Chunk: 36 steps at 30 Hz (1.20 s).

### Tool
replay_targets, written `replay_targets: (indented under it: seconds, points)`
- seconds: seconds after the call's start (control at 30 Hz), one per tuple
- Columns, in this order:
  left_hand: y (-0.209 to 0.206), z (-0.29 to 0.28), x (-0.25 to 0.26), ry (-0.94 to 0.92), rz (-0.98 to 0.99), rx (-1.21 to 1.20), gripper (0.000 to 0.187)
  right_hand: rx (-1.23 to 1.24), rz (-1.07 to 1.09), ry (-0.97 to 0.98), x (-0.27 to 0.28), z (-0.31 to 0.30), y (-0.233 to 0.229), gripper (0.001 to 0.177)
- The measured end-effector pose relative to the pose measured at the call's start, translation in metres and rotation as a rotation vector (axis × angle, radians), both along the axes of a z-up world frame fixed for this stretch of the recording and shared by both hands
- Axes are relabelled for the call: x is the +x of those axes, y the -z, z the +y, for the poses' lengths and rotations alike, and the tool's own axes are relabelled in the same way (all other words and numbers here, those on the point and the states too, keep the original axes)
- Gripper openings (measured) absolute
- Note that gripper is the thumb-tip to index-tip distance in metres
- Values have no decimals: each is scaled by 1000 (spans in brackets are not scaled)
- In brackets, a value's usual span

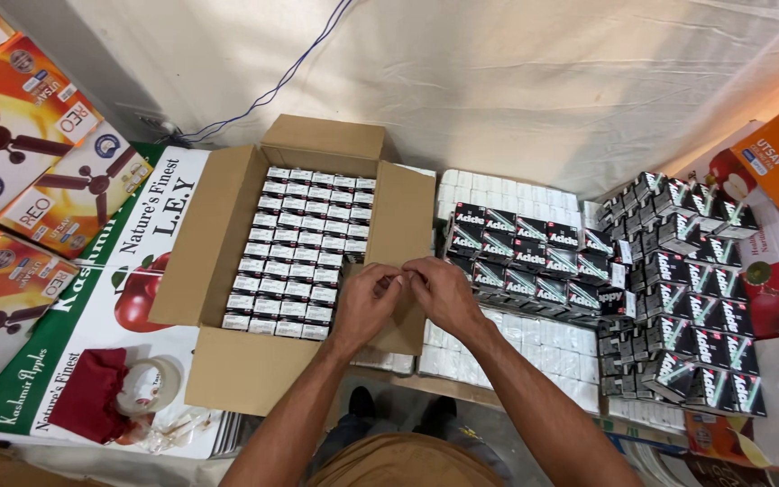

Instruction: The person repeatedly picks small black and white boxes from a larger cardboard box and places them into a neat stack on a white surface. The person handles the boxes one at a time, aligning them in rows to form a growing pile.

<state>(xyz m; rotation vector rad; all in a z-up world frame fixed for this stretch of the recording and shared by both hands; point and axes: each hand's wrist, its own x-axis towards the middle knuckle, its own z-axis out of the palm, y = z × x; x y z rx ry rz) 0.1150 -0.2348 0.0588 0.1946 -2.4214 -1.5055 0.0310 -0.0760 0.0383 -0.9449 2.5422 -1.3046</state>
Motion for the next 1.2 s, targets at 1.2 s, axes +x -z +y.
replay_targets:
  seconds: [1.2]
  points:
    - [52, -110, -21, 148, -496, -463, 64, 957, 109, 37, -54, -166, 29, 36]
